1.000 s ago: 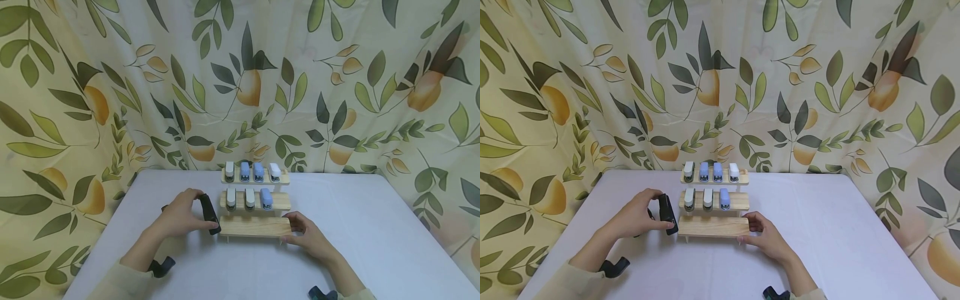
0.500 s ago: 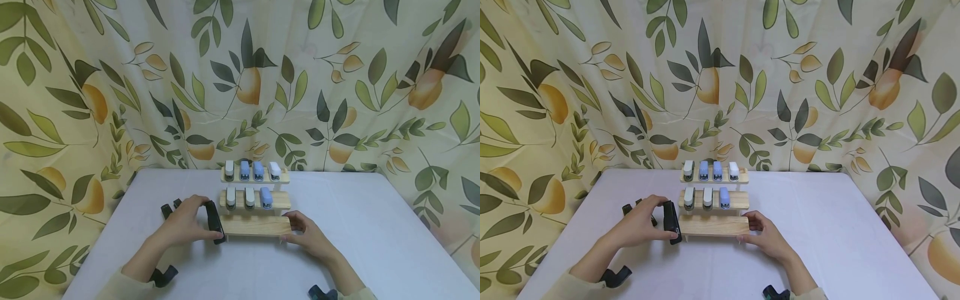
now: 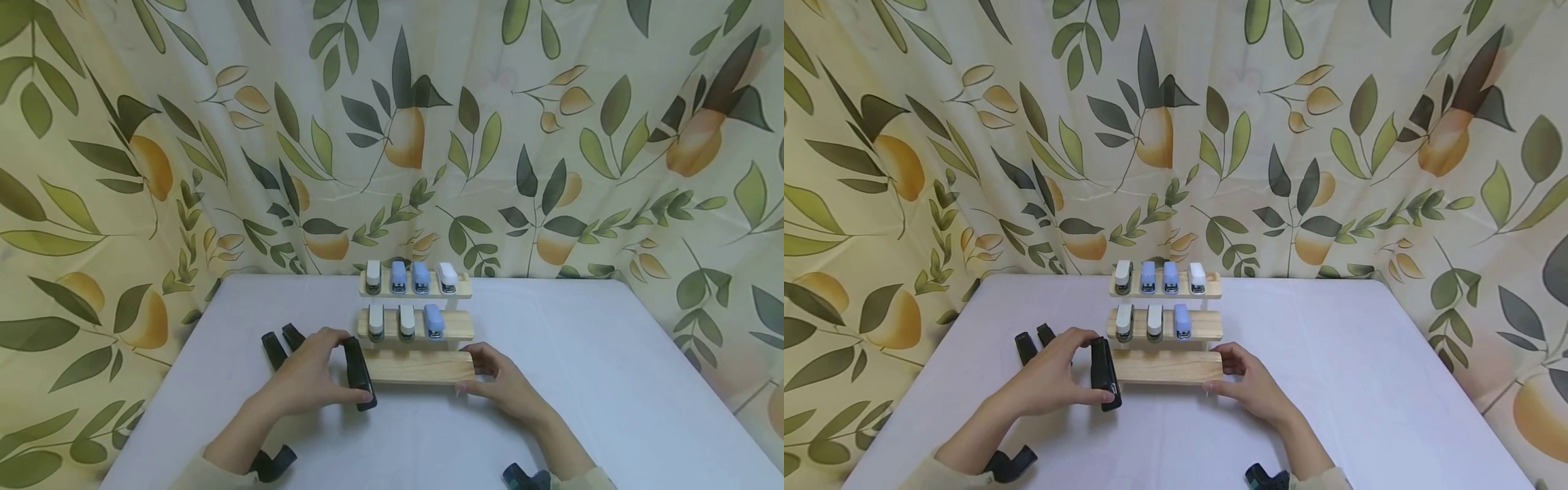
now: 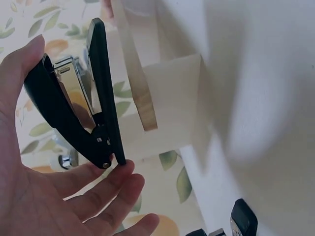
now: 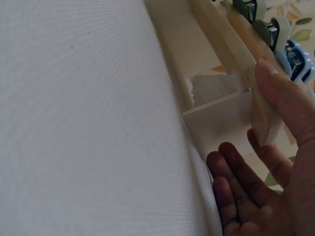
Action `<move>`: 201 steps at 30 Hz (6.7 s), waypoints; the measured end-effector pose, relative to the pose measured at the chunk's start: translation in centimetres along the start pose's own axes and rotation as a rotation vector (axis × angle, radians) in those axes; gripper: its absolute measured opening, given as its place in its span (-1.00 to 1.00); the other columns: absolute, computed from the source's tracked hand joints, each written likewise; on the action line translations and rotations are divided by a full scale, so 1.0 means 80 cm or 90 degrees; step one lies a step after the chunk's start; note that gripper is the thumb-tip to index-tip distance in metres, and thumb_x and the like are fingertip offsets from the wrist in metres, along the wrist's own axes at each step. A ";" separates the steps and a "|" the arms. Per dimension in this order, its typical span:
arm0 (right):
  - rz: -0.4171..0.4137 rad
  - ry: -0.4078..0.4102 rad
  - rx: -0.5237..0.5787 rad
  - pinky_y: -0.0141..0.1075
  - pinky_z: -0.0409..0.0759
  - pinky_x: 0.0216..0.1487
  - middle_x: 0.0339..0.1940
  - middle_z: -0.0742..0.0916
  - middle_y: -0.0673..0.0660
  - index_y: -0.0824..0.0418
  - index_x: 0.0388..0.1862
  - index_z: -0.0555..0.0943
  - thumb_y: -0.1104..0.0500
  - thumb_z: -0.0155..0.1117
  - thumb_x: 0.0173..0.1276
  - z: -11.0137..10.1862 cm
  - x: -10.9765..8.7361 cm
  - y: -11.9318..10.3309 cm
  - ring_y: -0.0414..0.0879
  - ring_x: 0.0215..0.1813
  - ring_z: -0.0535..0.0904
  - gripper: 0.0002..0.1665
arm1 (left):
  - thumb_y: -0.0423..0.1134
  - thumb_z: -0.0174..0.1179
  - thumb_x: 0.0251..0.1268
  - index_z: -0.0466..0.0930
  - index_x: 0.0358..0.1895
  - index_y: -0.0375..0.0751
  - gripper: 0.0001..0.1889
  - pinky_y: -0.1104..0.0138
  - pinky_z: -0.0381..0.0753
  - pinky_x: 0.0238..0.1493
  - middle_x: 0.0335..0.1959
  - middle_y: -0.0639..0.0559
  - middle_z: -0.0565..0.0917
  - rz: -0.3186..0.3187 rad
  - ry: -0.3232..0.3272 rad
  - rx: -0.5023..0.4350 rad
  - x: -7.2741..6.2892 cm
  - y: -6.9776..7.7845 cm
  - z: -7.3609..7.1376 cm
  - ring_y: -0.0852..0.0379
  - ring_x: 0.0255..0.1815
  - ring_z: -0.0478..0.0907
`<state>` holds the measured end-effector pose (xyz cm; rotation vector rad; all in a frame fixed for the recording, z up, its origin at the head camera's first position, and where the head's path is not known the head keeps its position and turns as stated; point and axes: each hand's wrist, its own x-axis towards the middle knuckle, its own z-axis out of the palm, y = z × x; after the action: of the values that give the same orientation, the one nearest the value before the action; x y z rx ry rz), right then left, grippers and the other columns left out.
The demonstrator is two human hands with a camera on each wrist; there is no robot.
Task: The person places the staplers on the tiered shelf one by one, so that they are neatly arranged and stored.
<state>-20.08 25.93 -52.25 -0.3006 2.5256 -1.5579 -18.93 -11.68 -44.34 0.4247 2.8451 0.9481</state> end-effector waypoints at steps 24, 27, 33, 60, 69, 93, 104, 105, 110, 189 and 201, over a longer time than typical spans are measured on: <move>-0.001 0.001 -0.007 -0.02 0.53 0.27 0.26 0.65 0.18 0.13 0.31 0.52 0.02 0.61 0.22 0.001 0.001 0.000 0.03 0.19 0.61 -0.28 | 0.61 0.48 -0.35 0.37 0.49 0.07 0.22 -0.10 0.54 0.32 0.40 0.02 0.50 0.029 -0.041 0.000 -0.011 0.027 0.018 -0.04 0.39 0.48; -0.003 0.001 -0.006 -0.05 0.55 0.25 0.25 0.65 0.18 0.14 0.30 0.52 0.03 0.61 0.22 0.001 0.000 -0.001 0.03 0.18 0.61 -0.28 | 0.62 0.47 -0.36 0.37 0.49 0.07 0.23 -0.12 0.53 0.32 0.42 0.01 0.49 0.028 -0.048 -0.002 -0.012 0.031 0.021 -0.04 0.39 0.48; -0.013 0.002 -0.009 -0.11 0.56 0.23 0.24 0.66 0.17 0.13 0.29 0.53 0.03 0.60 0.23 0.001 0.000 0.001 0.03 0.18 0.61 -0.31 | 0.58 0.50 -0.32 0.34 0.52 0.01 0.24 -0.15 0.50 0.36 0.50 -0.06 0.42 0.029 -0.062 -0.015 -0.011 0.038 0.027 -0.11 0.45 0.44; -0.006 0.006 -0.019 -0.11 0.56 0.24 0.25 0.65 0.15 0.11 0.29 0.53 0.01 0.60 0.23 0.002 0.001 -0.001 0.02 0.18 0.60 -0.30 | 0.50 0.52 -0.22 0.32 0.52 0.09 0.15 -0.06 0.51 0.37 0.49 0.10 0.40 0.074 -0.067 0.003 0.010 0.071 0.079 0.02 0.42 0.43; -0.007 0.002 -0.011 -0.11 0.56 0.24 0.25 0.65 0.15 0.10 0.29 0.53 0.02 0.59 0.24 0.001 0.000 0.000 0.02 0.18 0.60 -0.31 | 0.45 0.55 -0.20 0.39 0.45 0.11 0.06 0.02 0.56 0.31 0.39 0.16 0.47 0.089 -0.038 -0.006 0.016 0.081 0.092 0.12 0.32 0.45; -0.022 -0.006 -0.009 -0.09 0.55 0.26 0.24 0.66 0.15 0.10 0.31 0.51 0.04 0.54 0.30 0.001 0.000 0.003 0.05 0.21 0.59 -0.35 | 0.55 0.32 0.05 0.19 0.63 0.12 0.10 -0.03 0.36 0.52 0.60 0.10 0.33 0.080 -0.062 -0.016 0.027 0.097 0.105 -0.02 0.58 0.31; -0.033 -0.007 -0.003 -0.17 0.57 0.23 0.21 0.67 0.16 0.11 0.29 0.51 0.06 0.53 0.31 0.001 0.000 0.005 0.06 0.19 0.59 -0.38 | 0.56 0.13 0.24 0.19 0.64 0.02 0.03 -0.01 0.15 0.63 0.64 0.08 0.29 0.111 -0.049 0.005 0.035 0.098 0.113 -0.02 0.67 0.17; -0.036 -0.008 0.000 -0.17 0.57 0.22 0.21 0.67 0.16 0.11 0.28 0.51 0.07 0.53 0.31 0.001 0.000 0.005 0.07 0.19 0.60 -0.38 | 0.55 0.12 0.25 0.18 0.64 0.01 0.03 -0.01 0.10 0.65 0.65 0.08 0.27 0.109 -0.050 0.007 0.036 0.098 0.114 -0.02 0.68 0.15; -0.053 -0.010 0.013 -0.24 0.56 0.20 0.19 0.68 0.16 0.11 0.27 0.52 0.10 0.51 0.32 0.000 0.001 0.006 0.06 0.16 0.61 -0.42 | 0.59 0.07 0.25 0.18 0.64 -0.05 0.06 0.00 0.00 0.68 0.66 0.05 0.23 0.095 -0.053 0.012 0.040 0.102 0.116 -0.01 0.70 0.11; 0.002 0.002 -0.016 0.01 0.51 0.28 0.22 0.67 0.13 0.08 0.30 0.53 0.03 0.64 0.15 0.003 0.001 0.001 0.04 0.18 0.59 -0.26 | 0.19 0.31 0.38 0.66 0.25 0.14 -0.54 0.12 0.65 0.09 0.20 0.22 0.70 0.055 0.046 -0.053 -0.009 0.024 0.039 0.10 0.14 0.64; 0.005 0.000 -0.018 0.01 0.51 0.29 0.24 0.66 0.13 0.09 0.30 0.53 0.03 0.63 0.17 0.002 0.001 0.002 0.02 0.20 0.59 -0.26 | 0.04 0.42 0.33 0.69 0.17 0.04 -0.59 0.18 0.67 0.01 0.04 0.14 0.74 0.027 0.128 0.002 -0.004 -0.005 0.010 0.11 0.04 0.66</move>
<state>-20.12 25.87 -52.42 -0.2933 2.5479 -1.5207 -18.58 -11.63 -45.24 0.4132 3.0274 1.0512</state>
